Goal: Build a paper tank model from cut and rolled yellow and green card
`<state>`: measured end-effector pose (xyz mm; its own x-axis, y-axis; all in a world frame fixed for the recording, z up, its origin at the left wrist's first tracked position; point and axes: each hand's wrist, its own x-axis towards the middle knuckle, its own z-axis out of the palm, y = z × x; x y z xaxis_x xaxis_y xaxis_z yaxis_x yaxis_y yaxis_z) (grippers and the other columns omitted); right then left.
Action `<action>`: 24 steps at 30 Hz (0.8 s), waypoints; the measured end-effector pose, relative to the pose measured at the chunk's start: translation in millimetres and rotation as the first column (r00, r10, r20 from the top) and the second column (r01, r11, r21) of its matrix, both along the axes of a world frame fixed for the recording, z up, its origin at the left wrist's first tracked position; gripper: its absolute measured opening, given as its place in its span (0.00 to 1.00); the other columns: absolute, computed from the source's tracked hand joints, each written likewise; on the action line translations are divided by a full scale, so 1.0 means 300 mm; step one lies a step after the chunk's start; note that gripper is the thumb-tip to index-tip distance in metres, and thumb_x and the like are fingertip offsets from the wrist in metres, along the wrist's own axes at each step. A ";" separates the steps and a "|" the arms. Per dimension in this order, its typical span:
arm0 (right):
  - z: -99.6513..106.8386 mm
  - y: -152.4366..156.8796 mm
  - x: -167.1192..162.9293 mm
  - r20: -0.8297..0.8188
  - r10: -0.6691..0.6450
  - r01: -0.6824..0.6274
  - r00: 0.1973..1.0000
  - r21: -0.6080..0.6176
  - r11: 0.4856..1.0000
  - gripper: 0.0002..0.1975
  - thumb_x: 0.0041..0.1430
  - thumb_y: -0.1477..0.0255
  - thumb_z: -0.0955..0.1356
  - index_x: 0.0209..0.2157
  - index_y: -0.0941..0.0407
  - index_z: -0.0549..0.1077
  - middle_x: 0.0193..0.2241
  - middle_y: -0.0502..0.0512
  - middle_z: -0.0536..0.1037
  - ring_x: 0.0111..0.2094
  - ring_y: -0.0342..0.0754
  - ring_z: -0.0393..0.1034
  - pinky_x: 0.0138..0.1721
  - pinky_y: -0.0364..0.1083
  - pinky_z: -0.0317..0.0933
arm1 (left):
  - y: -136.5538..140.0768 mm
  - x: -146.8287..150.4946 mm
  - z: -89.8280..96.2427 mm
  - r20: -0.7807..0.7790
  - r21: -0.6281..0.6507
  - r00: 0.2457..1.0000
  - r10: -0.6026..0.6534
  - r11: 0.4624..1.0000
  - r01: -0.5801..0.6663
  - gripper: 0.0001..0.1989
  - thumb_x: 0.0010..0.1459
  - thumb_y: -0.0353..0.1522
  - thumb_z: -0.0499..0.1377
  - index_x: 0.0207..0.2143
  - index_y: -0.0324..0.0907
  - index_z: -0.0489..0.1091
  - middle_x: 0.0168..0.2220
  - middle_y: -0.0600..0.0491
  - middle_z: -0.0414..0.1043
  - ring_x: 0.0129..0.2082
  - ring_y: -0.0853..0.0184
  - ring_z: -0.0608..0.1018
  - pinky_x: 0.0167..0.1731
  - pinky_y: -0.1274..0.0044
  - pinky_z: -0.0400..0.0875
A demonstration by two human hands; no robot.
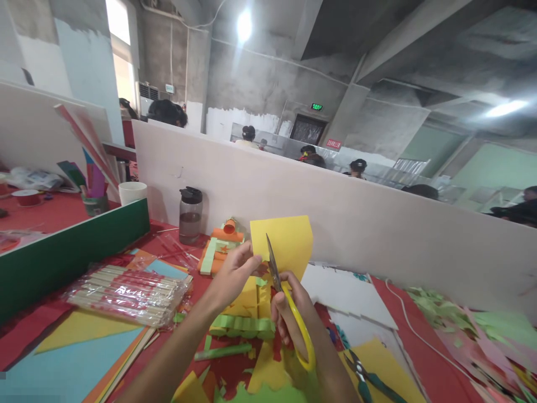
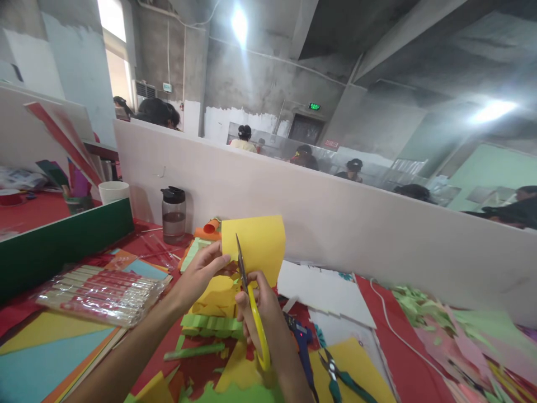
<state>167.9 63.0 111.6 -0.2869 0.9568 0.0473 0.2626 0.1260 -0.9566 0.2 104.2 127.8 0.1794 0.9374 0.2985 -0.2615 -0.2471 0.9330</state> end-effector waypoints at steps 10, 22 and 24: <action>0.015 -0.002 -0.003 0.055 -0.037 0.038 0.998 -0.016 0.999 0.28 0.56 0.42 0.65 0.40 0.52 0.60 0.19 0.41 0.66 0.12 0.35 0.52 0.11 0.35 0.50 | 0.009 -0.001 -0.017 0.037 -0.003 0.998 0.056 0.998 -0.055 0.15 0.60 0.42 0.59 0.29 0.42 0.61 0.29 0.58 0.64 0.32 0.69 0.76 0.36 0.77 0.72; 0.002 0.030 0.033 0.092 -0.006 0.017 0.996 -0.123 0.992 0.31 0.52 0.43 0.68 0.43 0.52 0.60 0.17 0.40 0.67 0.10 0.37 0.54 0.09 0.35 0.50 | 0.032 -0.004 -0.048 -0.037 0.100 0.988 0.150 0.984 -0.146 0.16 0.65 0.44 0.54 0.31 0.41 0.62 0.29 0.59 0.61 0.30 0.71 0.71 0.33 0.80 0.68; 0.004 0.034 0.038 0.102 0.005 0.007 0.995 -0.117 0.993 0.32 0.51 0.42 0.68 0.43 0.53 0.61 0.17 0.40 0.67 0.10 0.37 0.54 0.09 0.36 0.50 | 0.035 -0.006 -0.051 -0.046 0.115 0.989 0.138 0.985 -0.132 0.16 0.65 0.44 0.54 0.31 0.41 0.62 0.29 0.58 0.61 0.31 0.71 0.71 0.34 0.80 0.68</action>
